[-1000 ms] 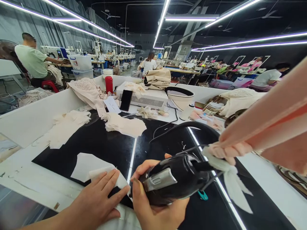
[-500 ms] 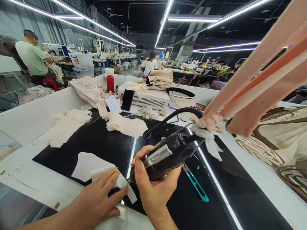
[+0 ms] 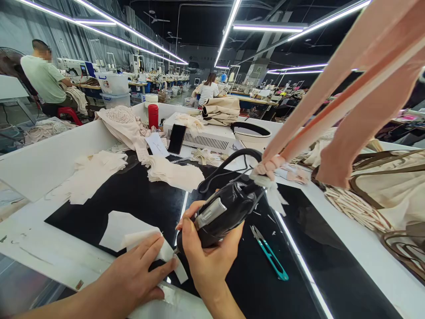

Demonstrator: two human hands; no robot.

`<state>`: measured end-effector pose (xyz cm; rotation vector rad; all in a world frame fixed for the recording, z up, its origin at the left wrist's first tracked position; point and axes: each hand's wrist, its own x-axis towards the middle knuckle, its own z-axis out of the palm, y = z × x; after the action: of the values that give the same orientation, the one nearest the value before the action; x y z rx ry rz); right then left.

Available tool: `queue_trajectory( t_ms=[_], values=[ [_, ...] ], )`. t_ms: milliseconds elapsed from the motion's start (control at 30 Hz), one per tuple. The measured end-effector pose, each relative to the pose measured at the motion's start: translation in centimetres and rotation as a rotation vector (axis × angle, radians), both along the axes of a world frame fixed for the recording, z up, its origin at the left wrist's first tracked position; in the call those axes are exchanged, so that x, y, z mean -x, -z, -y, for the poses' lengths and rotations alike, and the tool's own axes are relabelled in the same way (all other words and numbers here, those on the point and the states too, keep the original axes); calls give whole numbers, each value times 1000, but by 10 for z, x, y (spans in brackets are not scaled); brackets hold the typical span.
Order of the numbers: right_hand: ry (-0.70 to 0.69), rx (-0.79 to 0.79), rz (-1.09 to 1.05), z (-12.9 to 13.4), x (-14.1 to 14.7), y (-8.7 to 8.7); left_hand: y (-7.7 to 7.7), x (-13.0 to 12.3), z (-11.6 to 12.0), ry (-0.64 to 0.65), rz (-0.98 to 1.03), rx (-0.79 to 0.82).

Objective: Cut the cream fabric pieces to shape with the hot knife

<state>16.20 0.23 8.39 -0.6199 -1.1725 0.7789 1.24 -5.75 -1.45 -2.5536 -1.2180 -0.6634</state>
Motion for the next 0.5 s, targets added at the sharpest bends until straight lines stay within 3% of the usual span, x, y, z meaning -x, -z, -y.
queue_trajectory(
  t_ms=[500],
  values=[
    [-59, -14, -24, -8, 8, 1, -7, 4, -1, 48, 7, 2]
  ],
)
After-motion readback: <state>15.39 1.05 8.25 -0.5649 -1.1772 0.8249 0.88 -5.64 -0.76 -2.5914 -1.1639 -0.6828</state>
